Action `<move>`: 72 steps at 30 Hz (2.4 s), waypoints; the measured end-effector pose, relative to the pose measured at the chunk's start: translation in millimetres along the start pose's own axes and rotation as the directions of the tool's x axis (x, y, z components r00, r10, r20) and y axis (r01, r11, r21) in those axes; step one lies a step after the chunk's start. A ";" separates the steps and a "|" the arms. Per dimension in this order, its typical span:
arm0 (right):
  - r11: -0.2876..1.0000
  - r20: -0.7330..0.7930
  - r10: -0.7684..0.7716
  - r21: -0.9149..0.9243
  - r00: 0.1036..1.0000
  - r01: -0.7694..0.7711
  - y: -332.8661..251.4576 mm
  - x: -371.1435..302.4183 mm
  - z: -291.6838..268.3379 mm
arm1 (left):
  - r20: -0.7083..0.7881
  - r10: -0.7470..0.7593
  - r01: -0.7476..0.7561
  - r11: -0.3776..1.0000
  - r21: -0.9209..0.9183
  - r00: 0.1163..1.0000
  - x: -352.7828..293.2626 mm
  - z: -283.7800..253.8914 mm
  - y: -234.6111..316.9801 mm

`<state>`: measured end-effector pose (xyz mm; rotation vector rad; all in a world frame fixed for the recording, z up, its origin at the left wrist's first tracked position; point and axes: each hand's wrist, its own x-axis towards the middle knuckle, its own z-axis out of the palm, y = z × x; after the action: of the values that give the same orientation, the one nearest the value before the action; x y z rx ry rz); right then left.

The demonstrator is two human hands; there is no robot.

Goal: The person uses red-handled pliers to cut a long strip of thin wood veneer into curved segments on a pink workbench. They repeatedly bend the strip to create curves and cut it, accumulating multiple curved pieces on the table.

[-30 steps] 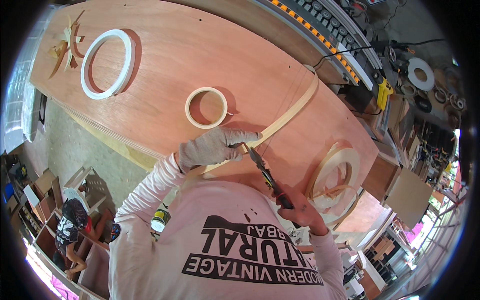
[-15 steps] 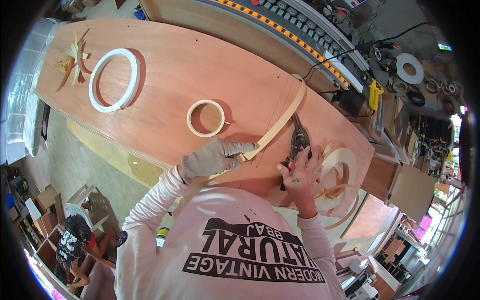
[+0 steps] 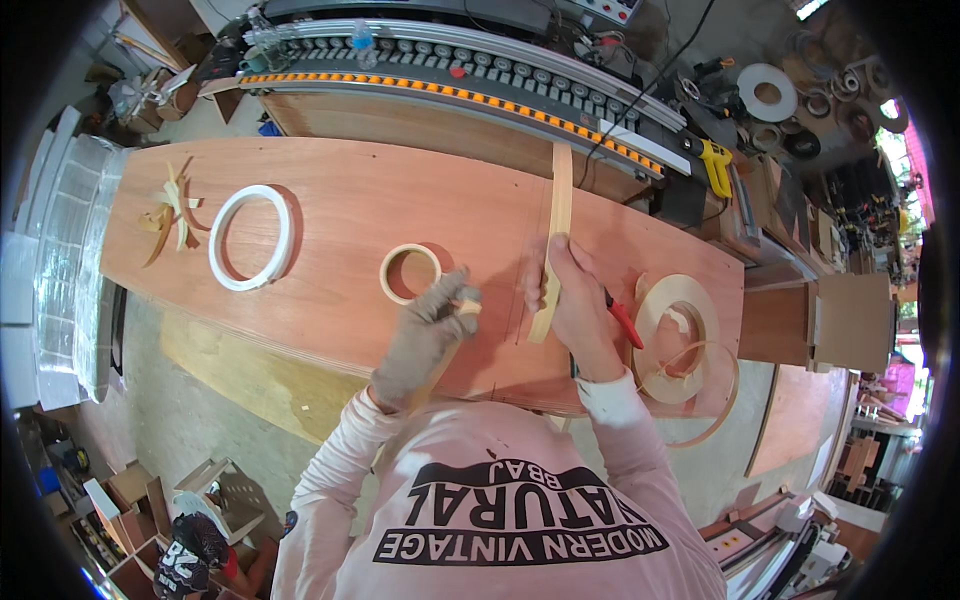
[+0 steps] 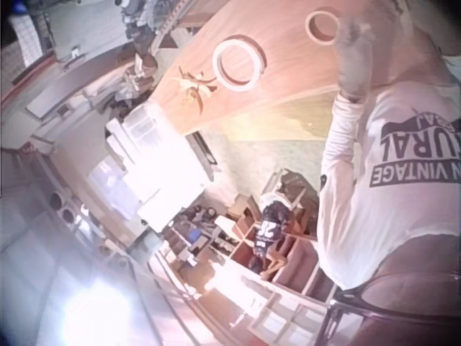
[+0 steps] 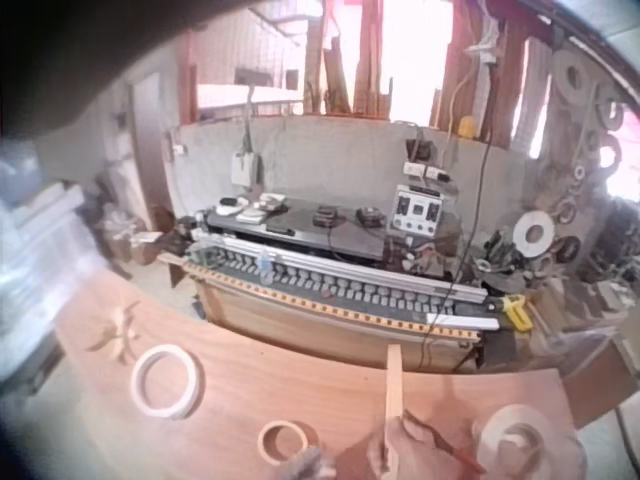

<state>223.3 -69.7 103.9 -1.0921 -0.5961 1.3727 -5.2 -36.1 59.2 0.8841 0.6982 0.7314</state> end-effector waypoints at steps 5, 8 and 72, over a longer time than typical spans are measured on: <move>0.866 0.256 -0.133 -0.440 0.957 0.238 4.0 -46.7 40.7 | -0.068 -0.072 0.046 0.943 -0.328 0.995 36.7 10.8 63.7; 0.919 0.115 0.057 -0.394 0.992 -0.008 46.0 -65.7 54.9 | -0.119 0.215 -0.233 0.958 -0.170 0.969 65.9 27.9 80.3; 0.410 0.520 0.085 -0.796 0.850 0.446 -161.2 -37.3 74.9 | 0.271 -0.037 0.040 0.999 -0.007 0.962 -21.3 123.3 100.3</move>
<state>227.9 -62.2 285.2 -1.4279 -1.9881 1.0663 52.9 -61.5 206.6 0.9353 0.4654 0.5659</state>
